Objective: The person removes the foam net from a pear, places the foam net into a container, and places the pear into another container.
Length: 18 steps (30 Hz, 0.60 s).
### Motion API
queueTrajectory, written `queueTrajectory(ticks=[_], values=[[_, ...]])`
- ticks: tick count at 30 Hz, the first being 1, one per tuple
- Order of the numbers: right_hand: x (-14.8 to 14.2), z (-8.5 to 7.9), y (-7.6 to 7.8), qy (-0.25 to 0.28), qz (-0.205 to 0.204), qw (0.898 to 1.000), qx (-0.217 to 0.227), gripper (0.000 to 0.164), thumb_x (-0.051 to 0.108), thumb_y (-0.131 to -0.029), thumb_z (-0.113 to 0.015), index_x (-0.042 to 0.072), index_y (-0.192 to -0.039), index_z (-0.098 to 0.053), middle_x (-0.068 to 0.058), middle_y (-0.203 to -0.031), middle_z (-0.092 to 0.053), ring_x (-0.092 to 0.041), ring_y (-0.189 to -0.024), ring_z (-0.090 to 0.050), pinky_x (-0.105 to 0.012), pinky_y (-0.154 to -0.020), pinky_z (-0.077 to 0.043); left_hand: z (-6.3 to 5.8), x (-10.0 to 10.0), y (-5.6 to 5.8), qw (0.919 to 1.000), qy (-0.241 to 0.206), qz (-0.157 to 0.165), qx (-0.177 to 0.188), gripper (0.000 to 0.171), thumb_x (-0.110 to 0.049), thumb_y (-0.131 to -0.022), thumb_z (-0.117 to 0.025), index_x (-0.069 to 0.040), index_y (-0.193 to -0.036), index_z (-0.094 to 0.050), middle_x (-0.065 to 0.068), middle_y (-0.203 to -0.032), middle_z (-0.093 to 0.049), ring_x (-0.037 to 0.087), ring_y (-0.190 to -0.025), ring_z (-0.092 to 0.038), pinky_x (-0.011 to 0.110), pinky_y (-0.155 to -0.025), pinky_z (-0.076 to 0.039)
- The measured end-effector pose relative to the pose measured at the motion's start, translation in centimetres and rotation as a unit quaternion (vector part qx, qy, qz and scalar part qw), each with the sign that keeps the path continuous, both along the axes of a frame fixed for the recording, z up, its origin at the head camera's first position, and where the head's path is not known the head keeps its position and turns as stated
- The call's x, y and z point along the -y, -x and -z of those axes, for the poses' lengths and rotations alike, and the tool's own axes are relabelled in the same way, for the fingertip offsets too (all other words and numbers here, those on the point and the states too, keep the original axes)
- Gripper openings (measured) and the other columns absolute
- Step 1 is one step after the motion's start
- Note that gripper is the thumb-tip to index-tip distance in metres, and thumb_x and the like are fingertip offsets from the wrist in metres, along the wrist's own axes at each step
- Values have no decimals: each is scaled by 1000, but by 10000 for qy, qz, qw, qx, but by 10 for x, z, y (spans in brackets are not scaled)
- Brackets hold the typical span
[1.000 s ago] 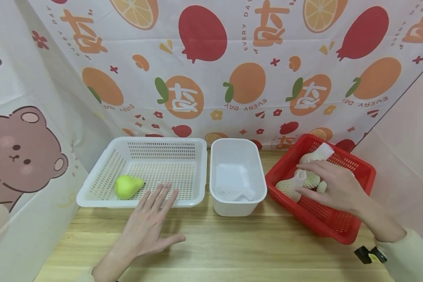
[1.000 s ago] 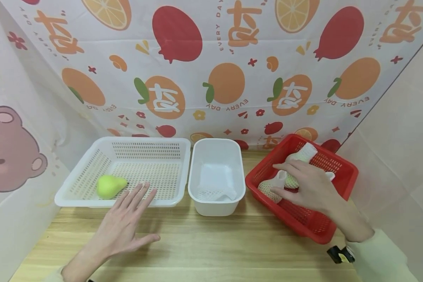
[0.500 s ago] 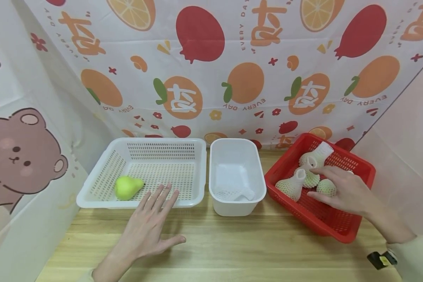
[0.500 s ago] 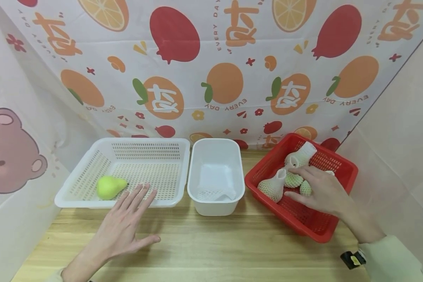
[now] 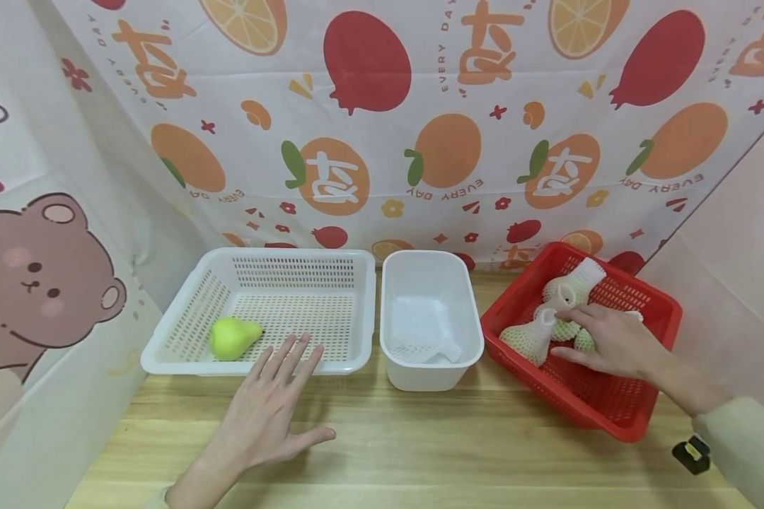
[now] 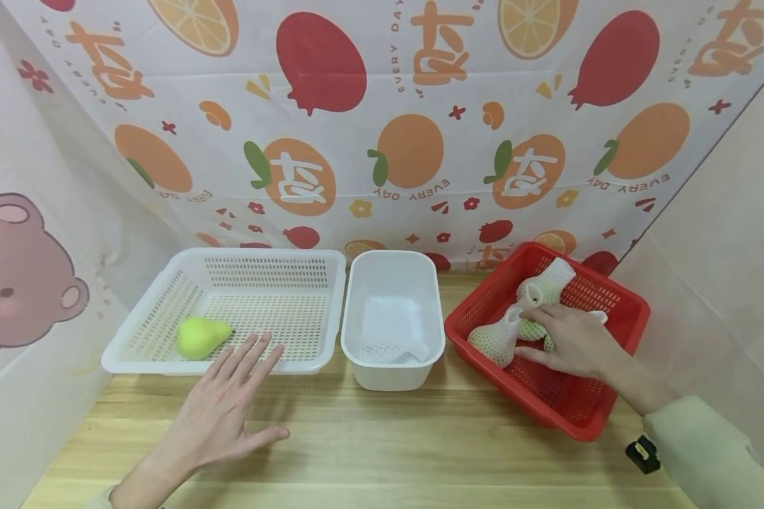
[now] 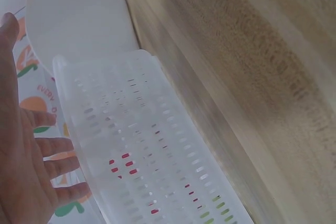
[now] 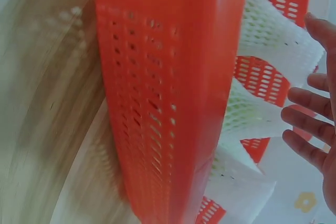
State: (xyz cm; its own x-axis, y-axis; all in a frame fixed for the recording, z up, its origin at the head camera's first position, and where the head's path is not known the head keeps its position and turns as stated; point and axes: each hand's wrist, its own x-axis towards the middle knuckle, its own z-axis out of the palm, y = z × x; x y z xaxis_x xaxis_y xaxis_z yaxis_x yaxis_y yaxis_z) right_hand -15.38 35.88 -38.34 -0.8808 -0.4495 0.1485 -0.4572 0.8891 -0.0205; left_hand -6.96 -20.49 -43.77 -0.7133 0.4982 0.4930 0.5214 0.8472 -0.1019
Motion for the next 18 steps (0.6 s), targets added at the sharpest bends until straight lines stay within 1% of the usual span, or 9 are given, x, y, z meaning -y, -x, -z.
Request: queueTrajectory(ticks=[2, 4, 5, 7, 9, 10, 12, 14, 18], values=[[-1, -1, 2, -28, 40, 9999, 91, 70, 56, -82, -84, 14, -136, -70, -15, -125, -76, -36, -109, -75, -59, -80, -66, 1, 1, 0, 10000, -13, 1, -10, 112, -95, -89, -24, -9, -158, -45, 23, -160, -51, 42, -146, -50, 42, -139, -5], [-3, -2, 4, -46, 111, 9997, 202, 72, 58, -83, -82, 13, -138, -69, -17, -127, -76, -36, -108, -74, -60, -79, -66, 1, 1, -1, 10000, -14, 5, -22, 112, -95, -89, -23, -8, -157, -45, 23, -160, -50, 42, -146, -50, 45, -138, -12], [-4, -3, 4, -54, 148, 9996, 252, 73, 59, -83, -81, 13, -139, -68, -17, -127, -76, -35, -107, -74, -60, -79, -66, 1, 1, -1, 10000, -9, 5, -37, 112, -95, -89, -23, -8, -157, -46, 22, -160, -50, 42, -146, -50, 48, -136, -18], [-5, -5, 6, -62, 184, 9993, 329, 73, 61, -84, -80, 14, -138, -69, -16, -126, -76, -32, -104, -74, -59, -78, -66, 1, 1, 0, 10000, -3, 20, -47, 112, -95, -89, -22, -8, -157, -46, 23, -161, -50, 42, -146, -50, 48, -136, -18], [-6, -6, 9, -89, 165, 9990, 394, 71, 61, -84, -80, 14, -137, -70, -15, -124, -76, -28, -101, -73, -57, -78, -66, 1, 1, 0, 10000, -5, 34, -33, 113, -95, -89, -22, -8, -157, -46, 23, -161, -50, 42, -146, -50, 42, -139, -6], [-5, -6, 11, -103, 139, 9990, 423, 71, 61, -84, -80, 14, -136, -70, -16, -124, -76, -28, -101, -73, -57, -78, -66, 1, 1, 0, 10000, -7, 40, -23, 113, -95, -89, -22, -8, -157, -46, 23, -161, -50, 43, -146, -50, 39, -139, 1], [-4, -5, 14, -199, 80, 9988, 435, 69, 60, -84, -81, 14, -134, -72, -15, -125, -76, -28, -102, -74, -54, -76, -67, 1, 1, 1, 10000, 5, 55, -18, 113, -95, -89, -22, -8, -157, -46, 23, -160, -51, 43, -145, -50, 33, -137, 10], [-2, -5, 17, -325, 28, 9984, 465, 69, 60, -84, -81, 13, -133, -72, -17, -126, -76, -32, -106, -74, -55, -76, -67, 1, 0, 1, 10000, 19, 56, -16, 113, -95, -89, -23, -8, -157, -45, 23, -159, -51, 43, -145, -51, 32, -137, 11], [1, -2, 24, -526, -57, 9968, 594, 69, 61, -85, -79, 11, -132, -73, -18, -126, -75, -37, -111, -74, -57, -82, -66, 1, 0, 1, 10000, 18, 65, -17, 113, -95, -89, -24, -8, -157, -45, 23, -159, -52, 43, -145, -51, 32, -137, 11]])
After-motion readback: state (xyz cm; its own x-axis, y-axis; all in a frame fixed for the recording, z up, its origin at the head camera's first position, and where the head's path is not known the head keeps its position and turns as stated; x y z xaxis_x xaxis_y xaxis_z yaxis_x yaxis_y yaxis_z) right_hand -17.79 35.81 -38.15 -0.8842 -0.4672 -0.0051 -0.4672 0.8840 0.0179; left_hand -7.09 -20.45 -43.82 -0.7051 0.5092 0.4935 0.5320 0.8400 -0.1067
